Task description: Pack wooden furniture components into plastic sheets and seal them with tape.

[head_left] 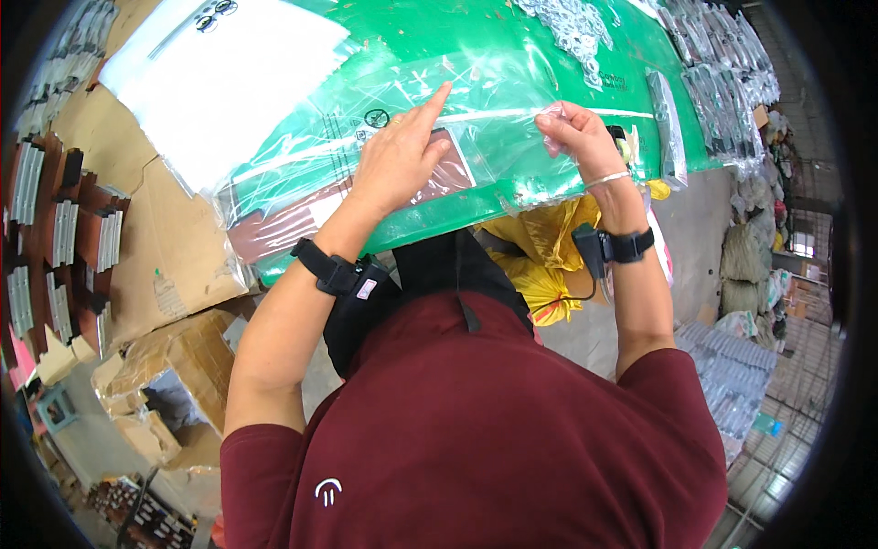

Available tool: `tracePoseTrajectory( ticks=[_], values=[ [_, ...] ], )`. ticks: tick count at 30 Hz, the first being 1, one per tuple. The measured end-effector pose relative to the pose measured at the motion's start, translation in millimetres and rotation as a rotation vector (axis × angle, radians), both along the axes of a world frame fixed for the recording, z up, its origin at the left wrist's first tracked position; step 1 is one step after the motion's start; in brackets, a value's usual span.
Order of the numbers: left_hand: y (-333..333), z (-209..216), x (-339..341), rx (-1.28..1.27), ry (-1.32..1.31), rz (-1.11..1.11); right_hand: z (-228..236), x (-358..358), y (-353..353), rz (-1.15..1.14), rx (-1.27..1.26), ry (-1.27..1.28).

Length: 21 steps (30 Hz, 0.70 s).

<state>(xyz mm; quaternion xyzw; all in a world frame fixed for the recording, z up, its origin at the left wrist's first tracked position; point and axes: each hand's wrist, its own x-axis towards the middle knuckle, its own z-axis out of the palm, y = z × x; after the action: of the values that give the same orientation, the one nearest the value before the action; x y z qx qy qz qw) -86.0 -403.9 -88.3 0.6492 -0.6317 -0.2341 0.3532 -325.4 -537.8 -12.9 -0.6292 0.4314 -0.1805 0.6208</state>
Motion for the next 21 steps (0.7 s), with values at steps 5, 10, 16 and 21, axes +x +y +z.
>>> tracePoseTrajectory(
  ticks=[5, 10, 16, 21],
  values=[
    [-1.5, 2.5, 4.8, 0.006, 0.304, 0.067, 11.0, 62.1, 50.7, 0.099, -0.094, -0.091],
    [1.4, 12.2, 11.4, -0.28, 0.944, 0.156, -35.6, 112.9, 91.1, 0.045, -0.219, -0.043],
    [2.3, 10.9, 12.9, -0.351, 0.962, 0.218, -37.2, 138.7, 108.2, 0.075, -0.585, 0.335],
    [5.1, 11.4, 12.0, -0.387, 0.942, 0.247, -23.2, 140.1, 80.2, 0.391, -0.334, 0.349]
  ],
)
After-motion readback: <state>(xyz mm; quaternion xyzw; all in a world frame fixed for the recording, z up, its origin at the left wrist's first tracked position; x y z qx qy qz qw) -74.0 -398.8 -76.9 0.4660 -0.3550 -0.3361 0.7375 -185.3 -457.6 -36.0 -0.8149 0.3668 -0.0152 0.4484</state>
